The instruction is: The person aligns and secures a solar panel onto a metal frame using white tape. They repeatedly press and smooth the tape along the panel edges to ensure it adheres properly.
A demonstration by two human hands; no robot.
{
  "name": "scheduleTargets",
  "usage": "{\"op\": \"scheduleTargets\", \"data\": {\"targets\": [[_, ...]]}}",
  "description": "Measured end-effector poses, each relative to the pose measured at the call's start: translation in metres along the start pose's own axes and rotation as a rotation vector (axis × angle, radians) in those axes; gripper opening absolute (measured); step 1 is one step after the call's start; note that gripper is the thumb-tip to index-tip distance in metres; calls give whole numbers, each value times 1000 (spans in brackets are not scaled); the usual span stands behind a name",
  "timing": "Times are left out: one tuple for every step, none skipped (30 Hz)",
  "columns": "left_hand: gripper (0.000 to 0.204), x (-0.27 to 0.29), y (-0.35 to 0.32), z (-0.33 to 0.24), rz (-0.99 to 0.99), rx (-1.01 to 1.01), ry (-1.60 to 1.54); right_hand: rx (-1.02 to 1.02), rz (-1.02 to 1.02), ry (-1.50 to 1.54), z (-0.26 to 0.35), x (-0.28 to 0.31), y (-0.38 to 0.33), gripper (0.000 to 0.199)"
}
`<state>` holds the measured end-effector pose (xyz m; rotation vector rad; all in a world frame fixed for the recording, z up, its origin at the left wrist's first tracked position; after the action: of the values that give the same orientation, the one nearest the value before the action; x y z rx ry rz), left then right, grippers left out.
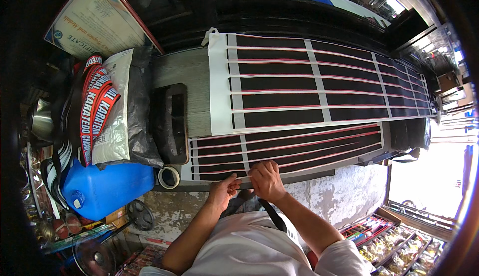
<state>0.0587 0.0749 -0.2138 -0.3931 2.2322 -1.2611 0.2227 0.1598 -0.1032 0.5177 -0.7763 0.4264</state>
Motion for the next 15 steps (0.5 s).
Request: {"op": "scheduleTargets", "data": {"targets": [[21, -1, -1, -2, 3, -7, 9, -8, -14, -13, -2, -2, -1, 18], [21, -2, -2, -4, 6, -14, 18, -17, -29, -26, -4, -4, -1, 18], [20, -3, -3, -5, -6, -20, 17, -46, -28, -49, -6, -8, -2, 19], [19, -3, -2, -6, -18, -25, 16, -75, -26, -72, -8, -14, -3, 19], [18, -3, -2, -7, -30, -31, 16, -104, -26, -95, -9, -18, -4, 20], [19, -3, -2, -7, -39, -30, 36, -117, -4, -110, -10, -24, -5, 21], [21, 1, 0, -5, -52, -31, 55, -128, 18, -122, -10, -30, -6, 23], [23, 8, 4, 0, -64, -31, 74, -139, 40, -135, -9, -34, -8, 24], [25, 15, 7, 6, -57, 3, 127, -117, 66, -95, -6, -36, -11, 25], [28, 26, 13, 15, -49, 39, 180, -96, 92, -57, -3, -38, -17, 27], [31, 33, 14, 22, -39, 72, 229, -72, 120, -21, -1, -39, -24, 28], [41, 42, 13, 34, -73, 167, 301, -57, 192, 65, 1, -39, -34, 30], [40, 46, 10, 35, -64, 96, 396, -63, 213, 72, 2, -35, -42, 28], [38, 48, 2, 38, -53, 27, 487, -73, 239, 77, 3, -28, -51, 26], [37, 47, -2, 38, -39, -43, 578, -84, 264, 82, 3, -21, -59, 25]]}}
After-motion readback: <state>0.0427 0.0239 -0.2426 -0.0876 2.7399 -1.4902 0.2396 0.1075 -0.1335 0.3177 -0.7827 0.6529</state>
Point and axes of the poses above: each hand's wrist, its own y-axis towards the middle knuckle, its own x-axis out of the back of the hand, z = x × y, the point moved 7 cm from there along y, towards the middle knuckle, and after that the axes turned 4 degrees about y, right-handed, at the moved point
